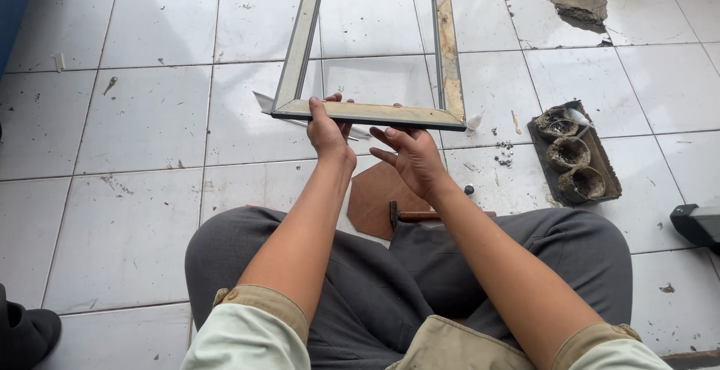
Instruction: Assembling a wooden picture frame by applying glue and hammering joints
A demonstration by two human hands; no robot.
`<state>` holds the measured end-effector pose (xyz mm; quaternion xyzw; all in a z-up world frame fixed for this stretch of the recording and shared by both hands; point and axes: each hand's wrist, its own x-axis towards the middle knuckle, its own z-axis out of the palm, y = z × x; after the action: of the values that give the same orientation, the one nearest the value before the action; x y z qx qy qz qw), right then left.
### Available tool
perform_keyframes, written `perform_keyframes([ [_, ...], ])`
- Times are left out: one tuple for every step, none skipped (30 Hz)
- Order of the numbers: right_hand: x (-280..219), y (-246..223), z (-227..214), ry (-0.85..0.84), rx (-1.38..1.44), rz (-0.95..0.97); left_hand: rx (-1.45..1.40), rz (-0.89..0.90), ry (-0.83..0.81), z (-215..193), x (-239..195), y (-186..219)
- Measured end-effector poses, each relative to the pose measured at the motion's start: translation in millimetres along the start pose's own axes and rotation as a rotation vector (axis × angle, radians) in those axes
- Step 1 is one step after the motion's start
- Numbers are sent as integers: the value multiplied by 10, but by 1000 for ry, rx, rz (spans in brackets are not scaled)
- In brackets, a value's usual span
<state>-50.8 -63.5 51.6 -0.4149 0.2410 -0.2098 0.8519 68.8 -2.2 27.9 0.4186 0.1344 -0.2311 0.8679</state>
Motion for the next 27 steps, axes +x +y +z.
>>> perform_keyframes([
  [-91, -73, -91, 3, -3, -1, -2, -4, -1, -1, 11, 42],
  [-182, -147, -183, -1, 110, 19, -3, 38, 63, -1, 24, 82],
  [-277, -210, -275, -4, 225, 41, -2, 80, 130, -15, 34, 121],
  [-287, -281, -360, 0, 225, 44, -1, 76, 133, -24, 74, 116],
  [-294, -346, -440, 58, 214, 53, -21, 101, 168, -33, 116, 121],
  [-300, -415, -523, 117, 204, 63, -42, 126, 203, -38, 158, 123],
  [-272, -421, -552, 118, 207, 63, -38, 126, 203, -48, 189, 112],
  [-243, -427, -582, 101, 94, 103, 11, 131, 189, -57, 220, 100],
  [-225, -416, -611, 84, -17, 147, 63, 135, 178, -88, 243, 89],
  [-144, -303, -746, 85, -11, 152, 69, 135, 182, -64, 208, 115],
  [-63, -201, -889, 85, -30, 150, 109, 97, 159, -28, 173, 129],
  [18, -97, -1032, 85, -48, 148, 148, 58, 135, 9, 139, 143],
  [33, -100, -1012, 85, -45, 150, 151, 59, 137, 77, 57, 180],
  [49, -101, -990, 95, -37, 138, 241, -2, 56, 143, -25, 218],
  [39, -87, -972, 106, -30, 133, 331, -67, -19, 183, -124, 247],
  [45, -80, -945, 108, -27, 142, 335, -70, -12, 215, -240, 175],
  [71, -82, -911, 108, -29, 132, 367, -170, -95, 263, -343, 113],
  [97, -84, -875, 107, -31, 122, 398, -271, -178, 313, -447, 53],
  [108, -83, -837, 105, -29, 123, 400, -268, -176, 300, -476, -40],
  [116, -80, -797, 115, -54, 122, 449, -301, -209, 284, -506, -129],
  [106, -64, -755, 127, -80, 127, 498, -336, -239, 249, -549, -219],
  [122, -13, -772, 125, -77, 133, 500, -336, -232, 210, -521, -217],
  [144, 23, -797, 138, -133, 134, 507, -330, -233, 187, -492, -222],
  [163, 59, -821, 151, -188, 135, 514, -324, -235, 163, -466, -225],
  [106, 41, -777, 150, -190, 137, 513, -325, -233, 141, -412, -252],
  [47, 23, -732, 192, -396, 111, 527, -320, -229, 119, -360, -278],
  [-17, 12, -685, 233, -601, 85, 543, -317, -223, 89, -311, -302],
])
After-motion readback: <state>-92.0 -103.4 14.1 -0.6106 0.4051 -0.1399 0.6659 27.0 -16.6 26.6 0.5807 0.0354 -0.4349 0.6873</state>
